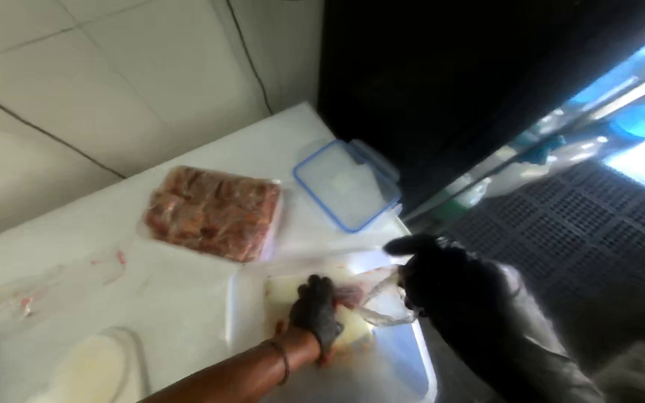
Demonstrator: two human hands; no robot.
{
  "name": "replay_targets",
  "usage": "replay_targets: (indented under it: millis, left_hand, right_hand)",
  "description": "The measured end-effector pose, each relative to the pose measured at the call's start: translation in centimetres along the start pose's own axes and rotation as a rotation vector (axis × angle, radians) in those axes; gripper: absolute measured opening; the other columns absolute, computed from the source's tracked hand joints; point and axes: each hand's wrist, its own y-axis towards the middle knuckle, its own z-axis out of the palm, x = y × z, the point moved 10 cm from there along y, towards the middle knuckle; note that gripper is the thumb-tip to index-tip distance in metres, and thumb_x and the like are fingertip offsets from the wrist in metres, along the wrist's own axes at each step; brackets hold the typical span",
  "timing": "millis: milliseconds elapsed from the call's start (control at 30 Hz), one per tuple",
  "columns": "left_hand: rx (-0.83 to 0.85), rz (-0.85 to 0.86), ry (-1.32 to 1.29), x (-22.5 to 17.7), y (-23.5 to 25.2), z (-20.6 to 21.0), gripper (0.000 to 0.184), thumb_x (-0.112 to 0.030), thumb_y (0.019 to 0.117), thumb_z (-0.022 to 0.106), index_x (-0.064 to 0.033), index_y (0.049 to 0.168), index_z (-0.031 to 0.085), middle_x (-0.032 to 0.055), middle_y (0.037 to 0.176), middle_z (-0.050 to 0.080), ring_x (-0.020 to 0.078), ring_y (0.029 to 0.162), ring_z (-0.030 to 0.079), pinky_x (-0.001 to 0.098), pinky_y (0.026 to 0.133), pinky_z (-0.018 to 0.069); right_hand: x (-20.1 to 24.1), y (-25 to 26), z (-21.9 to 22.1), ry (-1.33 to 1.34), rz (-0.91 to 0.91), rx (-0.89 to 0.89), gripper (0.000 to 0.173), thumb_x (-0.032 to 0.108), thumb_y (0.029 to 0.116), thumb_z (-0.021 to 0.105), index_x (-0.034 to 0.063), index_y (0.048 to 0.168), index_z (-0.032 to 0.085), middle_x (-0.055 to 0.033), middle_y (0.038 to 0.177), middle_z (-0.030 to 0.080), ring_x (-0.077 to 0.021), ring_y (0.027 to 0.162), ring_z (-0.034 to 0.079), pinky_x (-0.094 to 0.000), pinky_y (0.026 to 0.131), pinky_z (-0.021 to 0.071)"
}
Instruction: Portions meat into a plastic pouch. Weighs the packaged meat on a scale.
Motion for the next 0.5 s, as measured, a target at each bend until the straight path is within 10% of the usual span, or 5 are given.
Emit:
replay_targets:
  millis: [200, 500]
  left_hand:
    - [-0.082, 0.118, -0.001, -3.2, 0.3, 1.6, 0.047, -0.028, 0.1027, 0.056, -0.0047, 0.143, 0.055, 0.02, 0.15, 0.05, 0.0377, 0.134, 0.052, 0.0495, 0.105, 0.0483]
    - [0.242, 0.185, 0.082, -4.9, -1.9, 3.3, 0.032, -0.01, 0.1034, 0.051, 0.0055, 0.13, 0.06, 0.0252, 0.138, 0.057, 0.0421, 0.125, 0.058, 0.0558, 0.102, 0.0477]
  right_hand:
    - [-2.1, 0.7, -1.3, 0.122, -0.113, -0.078, 0.013, 0.012, 0.0914, 0.071, 0.0082, 0.081, 0.065, 0.0059, 0.065, 0.061, -0.0001, 0.056, 0.058, -0.017, 0.052, 0.0499]
    - [-1.1, 2.4, -2.0, 0.231, -0.311, -0.14, 0.007, 0.013, 0.0862, 0.073, 0.0095, 0.093, 0.07, 0.0063, 0.071, 0.066, -0.002, 0.06, 0.062, -0.0189, 0.054, 0.0548]
